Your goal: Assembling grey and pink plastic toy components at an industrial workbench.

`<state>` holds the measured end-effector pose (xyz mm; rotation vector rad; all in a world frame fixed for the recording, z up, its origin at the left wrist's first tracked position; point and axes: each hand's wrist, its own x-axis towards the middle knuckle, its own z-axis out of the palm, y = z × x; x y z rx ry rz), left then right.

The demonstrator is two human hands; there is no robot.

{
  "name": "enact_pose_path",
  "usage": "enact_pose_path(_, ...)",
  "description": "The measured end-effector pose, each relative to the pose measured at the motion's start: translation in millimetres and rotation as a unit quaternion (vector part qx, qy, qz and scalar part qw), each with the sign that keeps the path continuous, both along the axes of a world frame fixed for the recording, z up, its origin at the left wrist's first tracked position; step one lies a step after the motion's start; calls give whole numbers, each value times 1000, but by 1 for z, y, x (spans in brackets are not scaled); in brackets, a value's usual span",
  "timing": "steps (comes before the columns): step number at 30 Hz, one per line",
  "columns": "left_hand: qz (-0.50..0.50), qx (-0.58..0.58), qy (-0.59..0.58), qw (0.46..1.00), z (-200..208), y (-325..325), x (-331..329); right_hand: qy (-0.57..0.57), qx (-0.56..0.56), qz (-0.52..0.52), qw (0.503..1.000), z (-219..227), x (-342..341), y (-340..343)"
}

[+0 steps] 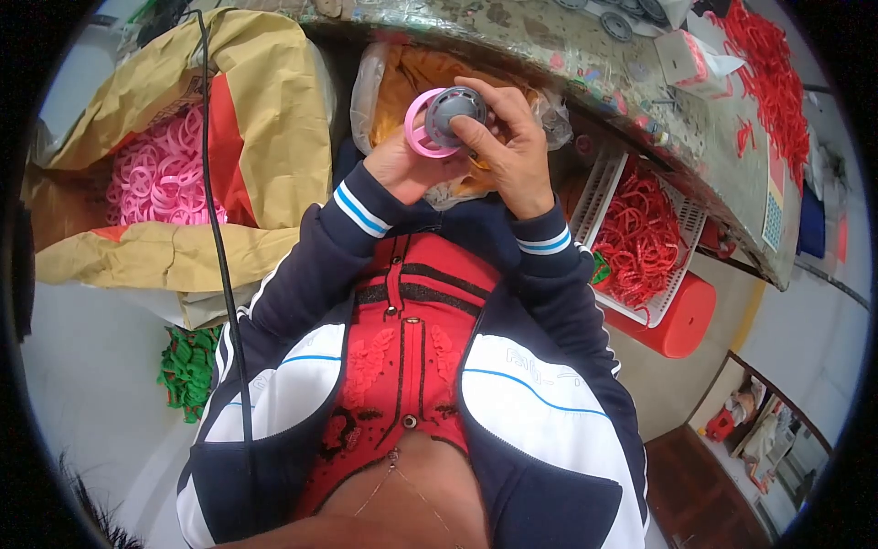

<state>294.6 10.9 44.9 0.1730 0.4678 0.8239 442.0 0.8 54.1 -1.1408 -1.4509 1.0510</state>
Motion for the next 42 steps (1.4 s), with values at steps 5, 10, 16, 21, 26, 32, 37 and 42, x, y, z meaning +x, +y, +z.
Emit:
enact_pose_path(5,47,88,113,989,-6,6,-3,-14,-40,1,999,4,-4,1)
enact_pose_path(10,33,120,132,983,-3,1,-10,-44,-5,24,999,0,1,7)
enact_pose_path(16,77,178,188,963,-16,6,-14,72,-114,6,991,-1,-5,4)
enact_pose_path(21,54,270,286,918,-15,9,-20,-5,-117,-25,993,-11,-5,4)
enact_pose_path(26,37,326,247,912,-30,6,-18,75,-149,-26,986,-19,-9,5)
enact_pose_path(32,84,467,504,722,-11,11,-12,-112,-36,-67,991,-2,-11,12)
enact_pose_path(37,0,452,488,747,18,-17,-28,5,-247,94,964,-2,20,27)
enact_pose_path(42,-367,411,311,774,91,-31,-144,-291,101,-38,951,19,44,51)
